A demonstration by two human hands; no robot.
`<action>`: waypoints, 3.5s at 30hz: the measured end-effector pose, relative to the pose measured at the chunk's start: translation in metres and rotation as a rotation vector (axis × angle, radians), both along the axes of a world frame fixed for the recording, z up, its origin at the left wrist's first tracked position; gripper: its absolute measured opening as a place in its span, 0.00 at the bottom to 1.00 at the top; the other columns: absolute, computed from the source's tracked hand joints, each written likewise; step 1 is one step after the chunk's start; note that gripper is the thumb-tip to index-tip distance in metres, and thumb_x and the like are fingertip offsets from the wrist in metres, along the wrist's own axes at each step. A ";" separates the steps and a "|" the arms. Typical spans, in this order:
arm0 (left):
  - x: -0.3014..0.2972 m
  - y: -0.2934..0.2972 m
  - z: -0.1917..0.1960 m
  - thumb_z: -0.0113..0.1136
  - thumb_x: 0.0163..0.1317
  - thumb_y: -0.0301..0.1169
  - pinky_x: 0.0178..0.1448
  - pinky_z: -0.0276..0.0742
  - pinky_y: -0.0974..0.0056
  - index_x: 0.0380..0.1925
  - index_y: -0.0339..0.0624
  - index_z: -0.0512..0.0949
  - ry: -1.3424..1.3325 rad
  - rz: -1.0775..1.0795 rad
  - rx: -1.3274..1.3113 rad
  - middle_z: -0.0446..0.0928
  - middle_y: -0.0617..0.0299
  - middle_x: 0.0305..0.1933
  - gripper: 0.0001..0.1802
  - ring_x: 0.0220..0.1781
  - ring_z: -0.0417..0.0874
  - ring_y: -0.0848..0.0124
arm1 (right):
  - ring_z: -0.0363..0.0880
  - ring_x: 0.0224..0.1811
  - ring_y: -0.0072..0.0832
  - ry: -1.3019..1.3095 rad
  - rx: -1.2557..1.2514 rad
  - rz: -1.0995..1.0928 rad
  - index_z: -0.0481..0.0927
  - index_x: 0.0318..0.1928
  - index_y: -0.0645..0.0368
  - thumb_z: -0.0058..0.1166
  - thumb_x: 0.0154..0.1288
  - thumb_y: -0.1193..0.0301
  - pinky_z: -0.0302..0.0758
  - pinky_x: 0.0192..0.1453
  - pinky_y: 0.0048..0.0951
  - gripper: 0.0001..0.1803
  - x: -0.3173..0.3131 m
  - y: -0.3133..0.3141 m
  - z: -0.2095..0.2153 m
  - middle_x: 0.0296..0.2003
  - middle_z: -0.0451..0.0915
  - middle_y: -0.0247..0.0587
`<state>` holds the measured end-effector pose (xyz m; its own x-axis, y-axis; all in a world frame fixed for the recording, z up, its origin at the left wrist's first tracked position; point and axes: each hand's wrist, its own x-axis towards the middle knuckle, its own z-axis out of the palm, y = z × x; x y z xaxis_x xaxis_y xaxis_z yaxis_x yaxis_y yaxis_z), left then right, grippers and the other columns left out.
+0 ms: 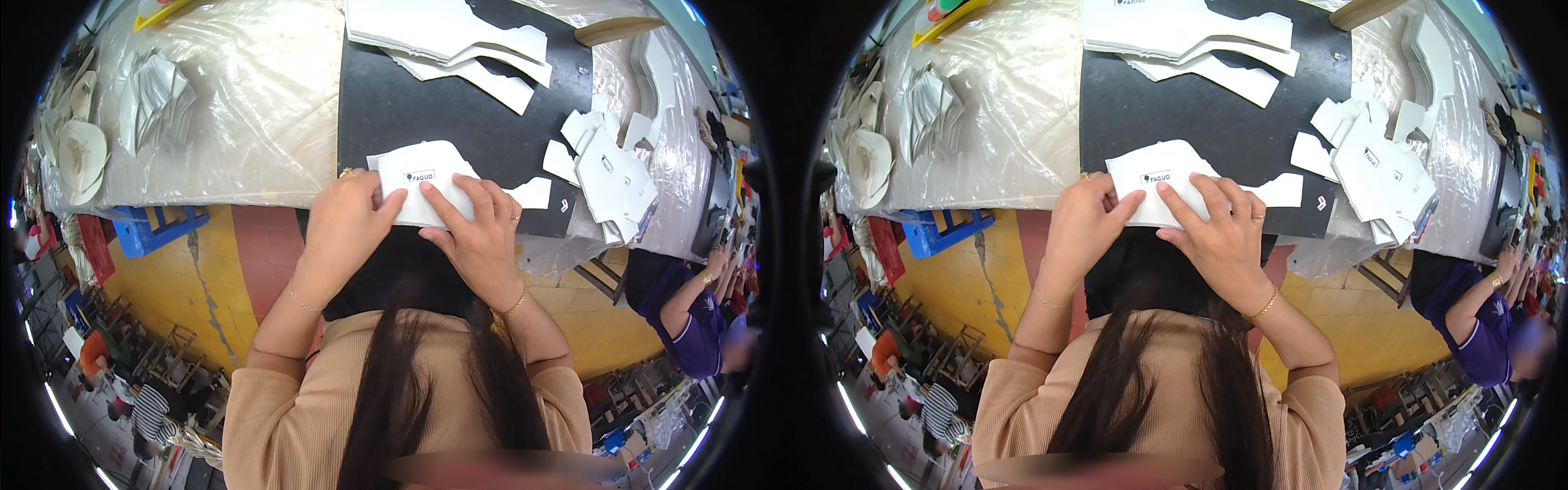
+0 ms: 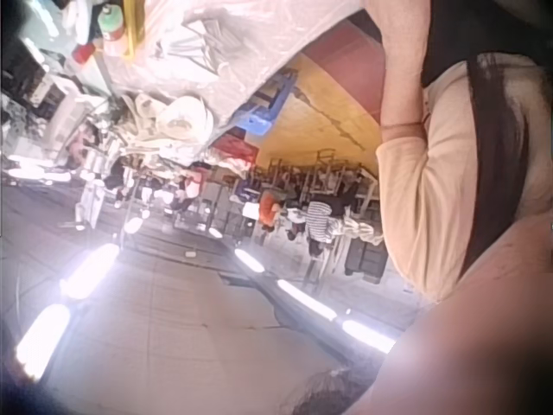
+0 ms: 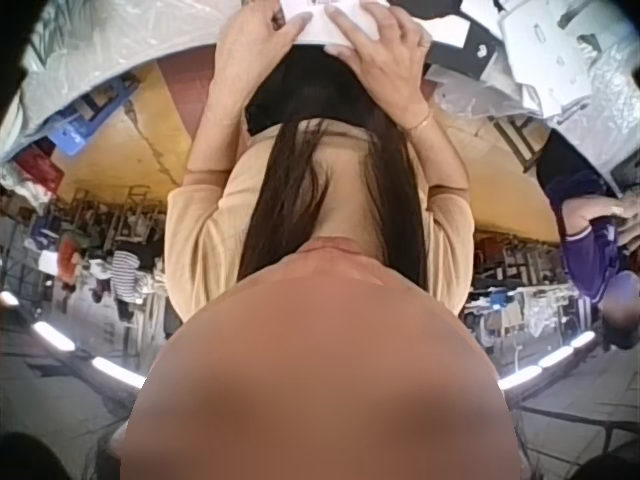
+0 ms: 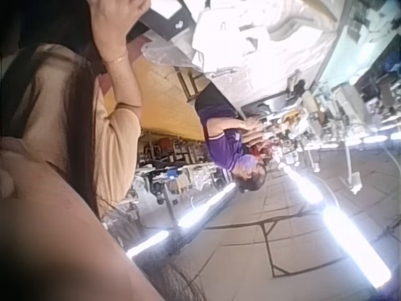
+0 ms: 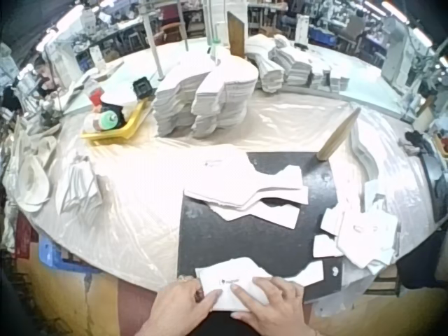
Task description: The person repeatedly folds white face masks in half by hand and places them into a growing stack on the table. The person handles each mask one at a time, aligning edges and pressing the fold before stacking.
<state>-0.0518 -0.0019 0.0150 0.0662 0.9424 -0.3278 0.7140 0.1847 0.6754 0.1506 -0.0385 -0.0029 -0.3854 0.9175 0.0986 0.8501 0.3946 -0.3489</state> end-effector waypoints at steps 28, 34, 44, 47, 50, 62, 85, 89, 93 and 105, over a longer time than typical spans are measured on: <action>-0.022 0.010 0.005 0.69 0.63 0.42 0.28 0.71 0.62 0.25 0.36 0.79 0.092 -0.030 -0.093 0.77 0.55 0.18 0.19 0.20 0.78 0.65 | 0.44 0.83 0.38 -0.227 -0.073 0.116 0.60 0.77 0.43 0.40 0.61 0.30 0.26 0.80 0.67 0.50 0.002 -0.004 -0.009 0.79 0.55 0.28; -0.019 0.004 0.003 0.68 0.64 0.41 0.29 0.73 0.60 0.25 0.37 0.79 0.117 -0.020 -0.039 0.78 0.55 0.19 0.19 0.21 0.81 0.62 | 0.45 0.83 0.40 -0.231 -0.133 -0.031 0.59 0.77 0.49 0.45 0.64 0.34 0.27 0.81 0.63 0.49 0.002 -0.006 0.003 0.78 0.56 0.33; -0.016 0.002 0.006 0.68 0.63 0.38 0.34 0.75 0.51 0.34 0.42 0.73 0.134 -0.012 0.023 0.80 0.54 0.26 0.14 0.31 0.83 0.51 | 0.44 0.83 0.38 -0.131 -0.071 0.145 0.63 0.76 0.43 0.46 0.58 0.31 0.24 0.78 0.72 0.50 -0.036 0.006 -0.002 0.78 0.57 0.27; -0.017 0.004 0.006 0.68 0.63 0.37 0.34 0.75 0.51 0.36 0.43 0.73 0.146 -0.039 0.007 0.80 0.53 0.27 0.14 0.32 0.84 0.51 | 0.43 0.83 0.38 -0.118 -0.071 0.130 0.62 0.77 0.38 0.44 0.59 0.31 0.22 0.77 0.74 0.48 -0.038 0.020 -0.003 0.79 0.56 0.27; -0.018 0.005 0.008 0.68 0.63 0.37 0.35 0.75 0.51 0.40 0.45 0.73 0.146 -0.051 -0.011 0.81 0.53 0.29 0.15 0.34 0.84 0.51 | 0.44 0.83 0.41 -0.155 -0.071 0.106 0.60 0.78 0.36 0.44 0.62 0.32 0.22 0.76 0.73 0.47 -0.041 0.032 -0.007 0.79 0.54 0.30; -0.016 -0.002 0.004 0.70 0.61 0.38 0.35 0.72 0.54 0.49 0.46 0.75 0.157 -0.058 0.099 0.75 0.53 0.34 0.20 0.31 0.78 0.54 | 0.43 0.83 0.43 -0.256 -0.029 -0.170 0.60 0.77 0.54 0.45 0.69 0.37 0.25 0.79 0.65 0.46 0.002 0.041 -0.016 0.80 0.54 0.35; -0.021 0.143 -0.029 0.76 0.56 0.42 0.51 0.75 0.61 0.62 0.34 0.76 -0.119 0.305 0.453 0.76 0.49 0.54 0.37 0.49 0.78 0.64 | 0.78 0.45 0.31 0.173 0.107 -0.206 0.80 0.43 0.53 0.65 0.62 0.68 0.55 0.76 0.50 0.11 -0.019 0.020 0.014 0.37 0.79 0.31; -0.027 0.176 -0.033 0.77 0.55 0.39 0.39 0.76 0.69 0.62 0.30 0.75 -0.183 0.270 0.320 0.81 0.58 0.36 0.38 0.33 0.79 0.74 | 0.80 0.38 0.34 0.368 0.076 -0.263 0.80 0.37 0.56 0.62 0.65 0.73 0.67 0.67 0.42 0.04 0.014 0.009 0.050 0.33 0.80 0.35; -0.038 0.167 -0.034 0.75 0.55 0.32 0.38 0.77 0.66 0.56 0.30 0.79 -0.311 0.369 0.303 0.81 0.60 0.30 0.30 0.32 0.80 0.73 | 0.81 0.40 0.33 0.468 0.056 -0.815 0.82 0.42 0.64 0.64 0.69 0.66 0.76 0.52 0.31 0.12 0.089 0.010 0.079 0.36 0.84 0.41; -0.014 0.074 0.019 0.61 0.68 0.21 0.41 0.88 0.66 0.51 0.34 0.69 -1.029 0.323 0.291 0.81 0.51 0.44 0.15 0.43 0.84 0.70 | 0.77 0.60 0.42 0.485 0.086 -0.356 0.85 0.47 0.60 0.66 0.62 0.75 0.73 0.63 0.38 0.12 0.051 0.035 0.065 0.56 0.79 0.45</action>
<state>-0.0660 0.0721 0.0339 -0.0826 0.9963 -0.0220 -0.2634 -0.0005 0.9647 0.2019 -0.0037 0.0624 0.0512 0.9627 0.2659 0.6869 0.1593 -0.7091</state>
